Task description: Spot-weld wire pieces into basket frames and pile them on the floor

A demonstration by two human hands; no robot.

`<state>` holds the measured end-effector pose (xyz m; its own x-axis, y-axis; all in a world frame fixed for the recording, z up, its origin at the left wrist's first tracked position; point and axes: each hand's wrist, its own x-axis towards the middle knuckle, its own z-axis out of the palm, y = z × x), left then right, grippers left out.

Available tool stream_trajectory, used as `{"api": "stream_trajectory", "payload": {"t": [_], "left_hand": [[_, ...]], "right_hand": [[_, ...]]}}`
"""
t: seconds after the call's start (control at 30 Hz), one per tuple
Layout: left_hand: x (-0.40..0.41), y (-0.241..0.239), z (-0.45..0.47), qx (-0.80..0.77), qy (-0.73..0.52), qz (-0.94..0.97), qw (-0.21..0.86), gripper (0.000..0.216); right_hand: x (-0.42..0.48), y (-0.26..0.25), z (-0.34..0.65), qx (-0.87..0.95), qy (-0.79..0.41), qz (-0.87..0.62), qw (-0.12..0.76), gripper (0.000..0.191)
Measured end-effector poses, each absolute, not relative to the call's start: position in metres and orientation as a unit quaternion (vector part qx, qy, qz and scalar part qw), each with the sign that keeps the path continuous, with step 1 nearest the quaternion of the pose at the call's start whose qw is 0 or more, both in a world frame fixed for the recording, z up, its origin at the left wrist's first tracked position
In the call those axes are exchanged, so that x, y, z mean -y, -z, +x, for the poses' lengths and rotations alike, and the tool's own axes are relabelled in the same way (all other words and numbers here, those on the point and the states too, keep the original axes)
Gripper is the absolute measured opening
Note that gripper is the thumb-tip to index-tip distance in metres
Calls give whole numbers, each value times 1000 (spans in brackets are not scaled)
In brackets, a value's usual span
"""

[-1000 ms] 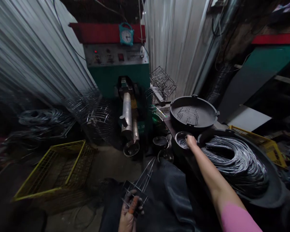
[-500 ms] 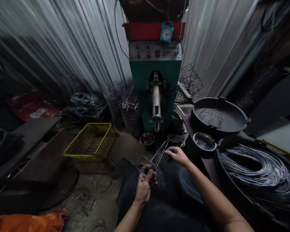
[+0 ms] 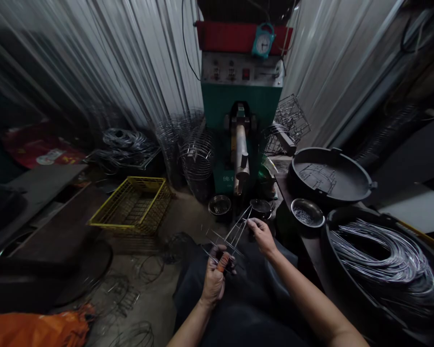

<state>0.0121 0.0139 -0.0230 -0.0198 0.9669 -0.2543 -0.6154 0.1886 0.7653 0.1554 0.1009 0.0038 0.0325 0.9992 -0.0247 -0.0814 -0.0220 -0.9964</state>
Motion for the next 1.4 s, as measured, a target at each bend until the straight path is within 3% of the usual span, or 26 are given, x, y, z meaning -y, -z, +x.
{"api": "stream_trajectory", "payload": {"t": [0.23,0.33,0.43,0.5,0.57,0.6,0.73,0.9,1.07,1.27,1.33,1.4], "left_hand": [[-19,23,9,-405,-589,211,667,35],[-18,22,5,-420,-585,208,662,38],[-18,25,1,-440,-579,207,655,39],[-19,29,-1,-454,-575,209,648,40],[-19,33,0,-461,-570,213,646,42],[-19,34,1,-462,-566,214,648,43],[-16,35,10,-473,-553,219,650,44],[-9,30,15,-515,-542,213,629,50],[-11,30,16,-557,-545,207,592,52],[-23,32,17,-532,-533,216,622,49],[-25,30,19,-507,-538,227,634,45],[-25,28,22,-490,-545,228,641,43]], "right_hand": [[-110,6,161,487,-466,-537,507,33],[-111,8,199,566,-350,-594,451,28],[-96,6,265,659,-239,-668,251,13],[-80,7,309,683,-282,-673,25,3],[-72,9,343,676,-315,-659,-99,9],[-73,11,355,669,-305,-670,-101,11],[-113,26,377,586,-174,-791,26,23],[-178,48,390,470,-123,-873,49,38],[-199,63,404,416,-143,-896,64,33],[-184,57,406,427,-116,-890,108,29],[-174,52,400,449,-95,-875,154,30],[-161,46,388,466,-87,-841,260,29]]}}
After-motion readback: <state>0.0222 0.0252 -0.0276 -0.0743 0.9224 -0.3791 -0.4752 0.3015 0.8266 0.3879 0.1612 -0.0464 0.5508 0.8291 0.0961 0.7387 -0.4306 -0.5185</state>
